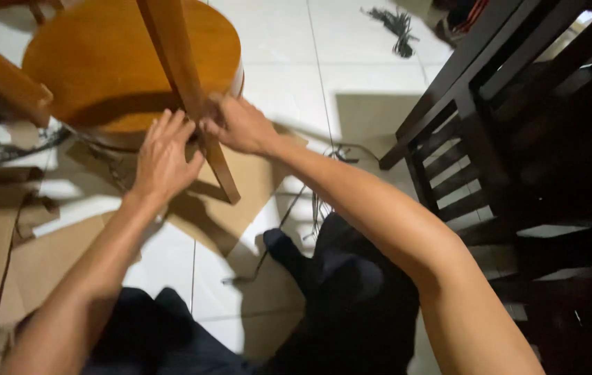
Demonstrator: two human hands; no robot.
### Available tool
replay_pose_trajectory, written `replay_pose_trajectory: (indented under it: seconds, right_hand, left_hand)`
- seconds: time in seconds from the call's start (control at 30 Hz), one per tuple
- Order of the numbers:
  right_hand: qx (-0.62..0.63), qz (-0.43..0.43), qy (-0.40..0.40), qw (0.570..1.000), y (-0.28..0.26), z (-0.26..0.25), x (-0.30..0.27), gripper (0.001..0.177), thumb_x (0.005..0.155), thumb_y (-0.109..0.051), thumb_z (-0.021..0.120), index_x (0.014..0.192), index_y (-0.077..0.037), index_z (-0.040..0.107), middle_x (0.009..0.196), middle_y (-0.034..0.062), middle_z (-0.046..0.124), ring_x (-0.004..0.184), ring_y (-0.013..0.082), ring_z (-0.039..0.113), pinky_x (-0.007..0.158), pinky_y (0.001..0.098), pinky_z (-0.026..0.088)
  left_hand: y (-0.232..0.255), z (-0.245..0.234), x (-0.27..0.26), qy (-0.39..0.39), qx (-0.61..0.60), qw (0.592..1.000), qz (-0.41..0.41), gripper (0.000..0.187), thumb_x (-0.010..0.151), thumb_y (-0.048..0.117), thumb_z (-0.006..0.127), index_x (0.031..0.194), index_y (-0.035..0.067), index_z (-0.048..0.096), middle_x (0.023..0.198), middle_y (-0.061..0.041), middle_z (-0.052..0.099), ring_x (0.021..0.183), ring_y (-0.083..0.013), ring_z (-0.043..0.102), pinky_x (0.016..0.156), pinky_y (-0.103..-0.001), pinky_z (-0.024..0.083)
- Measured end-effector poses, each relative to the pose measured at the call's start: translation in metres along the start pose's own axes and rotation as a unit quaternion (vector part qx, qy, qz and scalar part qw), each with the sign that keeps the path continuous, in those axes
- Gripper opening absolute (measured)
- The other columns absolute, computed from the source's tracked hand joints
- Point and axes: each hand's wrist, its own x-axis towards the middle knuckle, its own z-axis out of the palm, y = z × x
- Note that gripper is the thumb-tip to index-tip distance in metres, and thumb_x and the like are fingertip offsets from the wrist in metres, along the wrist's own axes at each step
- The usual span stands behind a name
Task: Wrapping the legs of a wooden chair with cardboard pieces and securing them with string
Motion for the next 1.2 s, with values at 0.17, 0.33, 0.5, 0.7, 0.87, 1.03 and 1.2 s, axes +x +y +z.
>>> replay_pose_trajectory:
  seconds: [0.17,0.33,0.5,0.7,0.87,1.03,1.2]
  right_hand:
    - [-0.011,-0.041,-0.023,0.999,0.021,0.027,0.017,0.026,0.098,-0.033,0.055,0.102,-0.013,0.069,0.097,0.0126,0.077,0.101,0.0392,0.073,0.087,0.0555,0.057]
    - [-0.158,-0.087,-0.231,0.956,0.083,0.06,0.037,0.02,0.084,-0.013,0.073,0.102,-0.005,0.073,0.099,0.0194,0.076,0.105,0.044,0.07,0.092,0.0561,0.055]
    - [-0.162,-0.087,-0.277,0.943,0.156,0.109,0.065,0.022,0.075,-0.011,0.078,0.095,-0.008,0.072,0.094,0.0141,0.077,0.1,0.043,0.072,0.086,0.0552,0.054]
    - [-0.282,-0.022,-0.207,0.937,0.161,0.111,0.069,0.021,0.087,-0.035,0.07,0.108,-0.033,0.075,0.096,0.0022,0.078,0.092,0.0323,0.076,0.078,0.0492,0.059]
    - [-0.199,-0.045,-0.331,0.921,0.144,0.093,0.045,0.051,0.102,-0.043,0.061,0.106,0.008,0.063,0.087,0.0206,0.07,0.064,0.0293,0.064,0.053,0.0361,0.053]
    - [0.153,0.221,-0.233,0.935,0.123,0.059,0.037,0.048,0.096,-0.009,0.043,0.142,0.002,0.046,0.133,0.0183,0.059,0.112,0.0266,0.065,0.084,0.043,0.04]
    - [0.264,0.277,-0.055,0.922,0.128,0.036,0.045,0.023,0.108,-0.031,0.041,0.116,-0.022,0.061,0.111,-0.0066,0.069,0.101,0.0073,0.071,0.079,0.026,0.043]
  left_hand:
    - [0.004,-0.022,-0.018,-0.126,-0.027,0.991,-0.047,0.046,0.092,0.035,0.066,0.137,0.026,0.066,0.12,-0.001,0.074,0.12,-0.0276,0.067,0.104,-0.051,0.051]
    - [0.009,-0.057,-0.075,-0.31,-0.018,0.94,-0.14,0.046,0.092,0.032,0.064,0.135,0.017,0.065,0.128,-0.012,0.072,0.122,-0.0372,0.066,0.1,-0.058,0.053]
    - [-0.041,-0.064,-0.143,-0.328,-0.008,0.918,-0.224,0.051,0.093,0.028,0.062,0.14,0.009,0.062,0.132,-0.019,0.069,0.123,-0.0437,0.064,0.098,-0.062,0.053]
    - [-0.11,0.073,-0.191,-0.332,0.007,0.909,-0.253,0.051,0.09,0.04,0.067,0.132,0.013,0.068,0.128,-0.021,0.071,0.119,-0.0454,0.066,0.095,-0.064,0.053]
    - [-0.042,0.225,-0.251,-0.447,-0.123,0.864,-0.194,0.068,0.091,0.036,0.072,0.15,0.012,0.046,0.147,-0.013,0.052,0.131,-0.0358,0.054,0.111,-0.052,0.043]
    - [-0.005,0.19,-0.23,-0.459,-0.108,0.863,-0.182,0.031,0.089,0.018,0.064,0.118,0.006,0.064,0.119,-0.012,0.07,0.106,-0.0312,0.067,0.097,-0.048,0.052]
    - [-0.053,0.259,-0.247,-0.462,-0.118,0.845,-0.243,0.056,0.087,-0.001,0.064,0.141,0.003,0.051,0.136,-0.02,0.056,0.12,-0.0344,0.058,0.105,-0.05,0.052]
